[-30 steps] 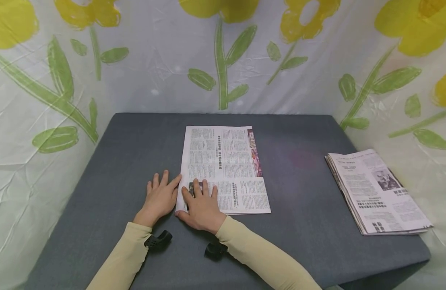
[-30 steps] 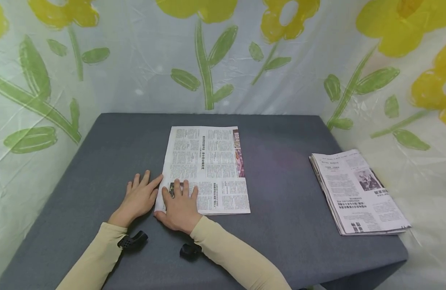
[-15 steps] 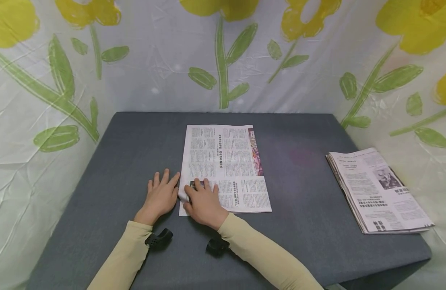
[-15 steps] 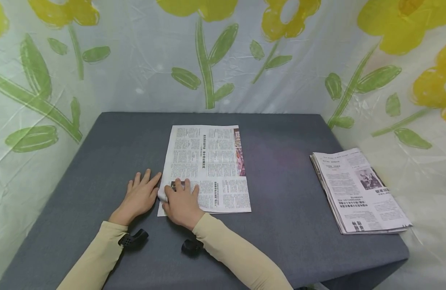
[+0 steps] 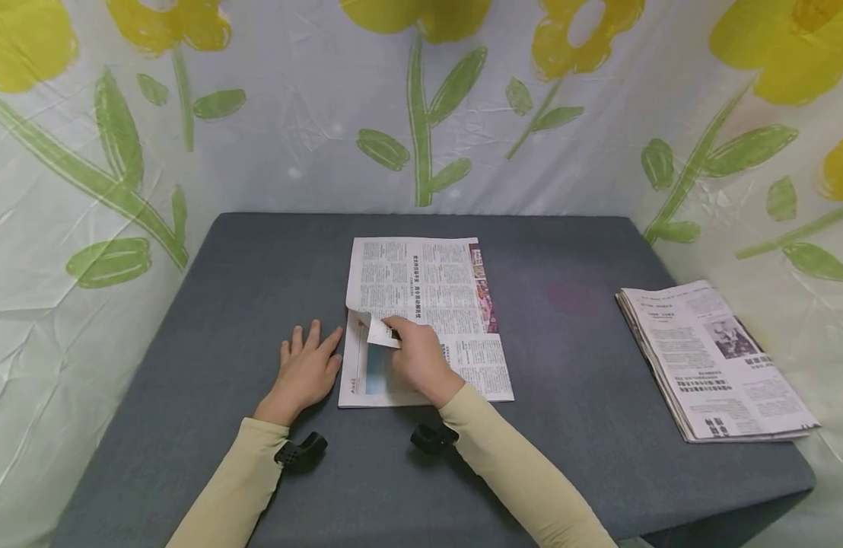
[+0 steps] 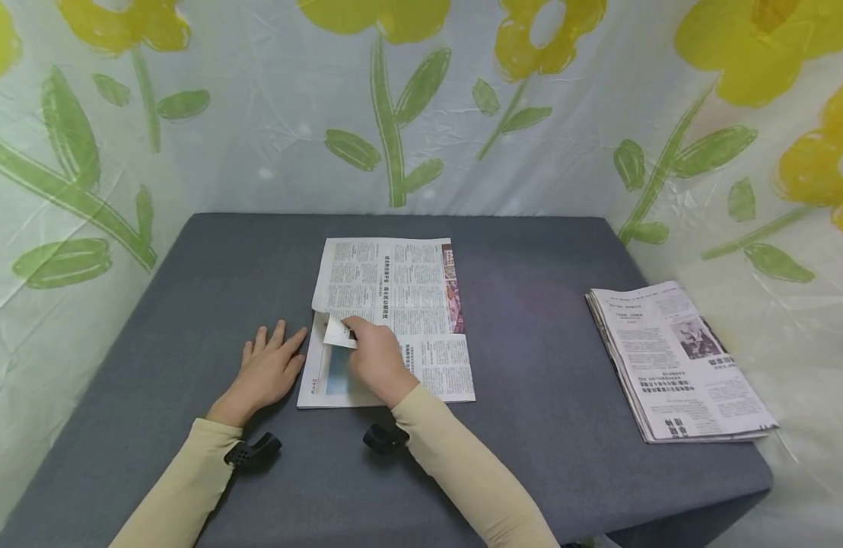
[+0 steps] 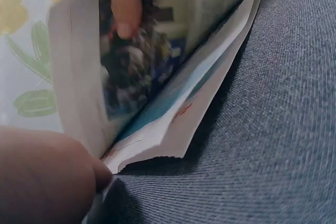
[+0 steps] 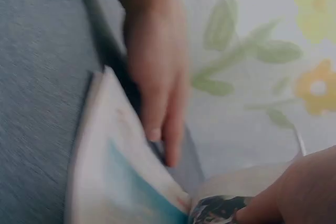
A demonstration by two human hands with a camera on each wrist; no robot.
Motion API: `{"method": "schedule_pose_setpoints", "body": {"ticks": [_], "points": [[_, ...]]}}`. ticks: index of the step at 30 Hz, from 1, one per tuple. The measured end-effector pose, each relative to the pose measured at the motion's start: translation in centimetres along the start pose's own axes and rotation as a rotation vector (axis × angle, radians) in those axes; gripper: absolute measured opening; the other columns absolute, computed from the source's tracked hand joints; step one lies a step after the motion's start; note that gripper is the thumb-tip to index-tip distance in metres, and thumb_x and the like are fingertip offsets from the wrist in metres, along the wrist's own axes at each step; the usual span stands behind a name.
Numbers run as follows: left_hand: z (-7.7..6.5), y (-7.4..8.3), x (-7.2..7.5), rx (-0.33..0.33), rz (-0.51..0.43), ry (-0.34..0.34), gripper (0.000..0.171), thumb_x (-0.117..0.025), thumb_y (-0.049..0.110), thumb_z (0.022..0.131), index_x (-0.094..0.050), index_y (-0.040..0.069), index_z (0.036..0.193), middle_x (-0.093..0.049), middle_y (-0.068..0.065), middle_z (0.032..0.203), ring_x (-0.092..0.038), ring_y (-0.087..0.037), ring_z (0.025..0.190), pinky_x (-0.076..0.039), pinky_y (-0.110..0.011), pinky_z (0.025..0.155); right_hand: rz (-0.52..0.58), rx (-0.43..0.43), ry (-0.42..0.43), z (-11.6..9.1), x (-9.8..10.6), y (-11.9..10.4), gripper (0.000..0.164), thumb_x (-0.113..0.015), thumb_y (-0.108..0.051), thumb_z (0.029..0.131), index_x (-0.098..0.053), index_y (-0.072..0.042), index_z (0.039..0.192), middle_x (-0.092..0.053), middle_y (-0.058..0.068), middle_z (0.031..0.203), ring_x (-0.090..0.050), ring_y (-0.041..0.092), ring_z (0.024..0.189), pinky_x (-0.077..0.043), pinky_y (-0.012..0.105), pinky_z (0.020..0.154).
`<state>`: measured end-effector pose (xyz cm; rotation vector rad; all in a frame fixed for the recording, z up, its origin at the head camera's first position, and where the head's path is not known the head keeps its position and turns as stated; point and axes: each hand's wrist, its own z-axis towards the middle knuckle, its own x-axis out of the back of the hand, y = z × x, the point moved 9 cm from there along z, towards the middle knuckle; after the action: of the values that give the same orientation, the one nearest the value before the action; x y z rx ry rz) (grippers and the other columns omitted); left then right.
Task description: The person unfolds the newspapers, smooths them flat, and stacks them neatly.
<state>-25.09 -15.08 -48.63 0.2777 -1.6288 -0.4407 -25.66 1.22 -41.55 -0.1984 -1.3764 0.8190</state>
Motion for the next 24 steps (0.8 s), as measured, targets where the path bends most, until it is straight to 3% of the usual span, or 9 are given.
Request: {"method": "schedule_pose_setpoints", "body": {"ticks": [5, 10, 15, 19, 24], "points": [[0.0, -0.1, 0.1, 0.003, -0.008, -0.005, 0.054, -0.045, 0.023, 0.107, -0.038, 0.006, 0.157, -0.016, -0.036, 0.164, -0.004, -0.061, 0.152, -0.005, -0.077, 0.118, 0.093, -0.036, 0.098, 0.2, 3.2, 0.5, 0.033, -0.064, 0.006, 0.093, -0.07, -0.003, 0.124, -0.076, 0.018, 0.118, -0.075, 0.029, 0.104, -0.062, 0.043, 0.083], [0.0, 0.0, -0.1, -0.008, -0.007, -0.013, 0.059, -0.049, 0.032, 0.106, -0.036, 0.009, 0.159, -0.014, -0.036, 0.165, -0.002, -0.062, 0.152, -0.004, -0.078, 0.117, 0.149, -0.073, 0.198, -0.2, 6.7, 1.2, 0.033, -0.065, 0.002, 0.095, -0.069, -0.003, 0.127, -0.074, 0.019, 0.122, -0.074, 0.031, 0.108, -0.061, 0.046, 0.083], [0.0, 0.3, -0.3, -0.023, 0.033, -0.035, 0.065, -0.055, 0.039, 0.103, -0.036, 0.014, 0.16, -0.012, -0.036, 0.165, -0.002, -0.064, 0.151, -0.005, -0.079, 0.116, 0.19, -0.113, 0.308, -0.9, 10.5, 2.6, 0.032, -0.064, 0.001, 0.095, -0.07, -0.004, 0.126, -0.075, 0.02, 0.116, -0.075, 0.034, 0.098, -0.06, 0.048, 0.079], [0.0, 0.6, -0.6, -0.032, 0.074, -0.061, 0.061, -0.053, 0.036, 0.104, -0.035, 0.019, 0.16, -0.009, -0.032, 0.168, -0.001, -0.062, 0.152, -0.004, -0.08, 0.115, 0.251, -0.167, 0.408, -1.9, 13.6, 4.5, 0.033, -0.065, 0.001, 0.094, -0.069, -0.002, 0.126, -0.075, 0.021, 0.106, -0.07, 0.027, 0.079, -0.055, 0.037, 0.067], [-0.2, 1.2, -0.6, -0.057, 0.081, -0.071, 0.055, -0.048, 0.032, 0.106, -0.039, 0.02, 0.159, -0.011, -0.027, 0.169, -0.002, -0.06, 0.153, -0.004, -0.083, 0.113, 0.313, -0.231, 0.549, -3.7, 17.0, 7.6, 0.034, -0.066, 0.002, 0.093, -0.069, -0.002, 0.126, -0.073, 0.022, 0.099, -0.059, 0.007, 0.066, -0.045, 0.019, 0.058]]}}
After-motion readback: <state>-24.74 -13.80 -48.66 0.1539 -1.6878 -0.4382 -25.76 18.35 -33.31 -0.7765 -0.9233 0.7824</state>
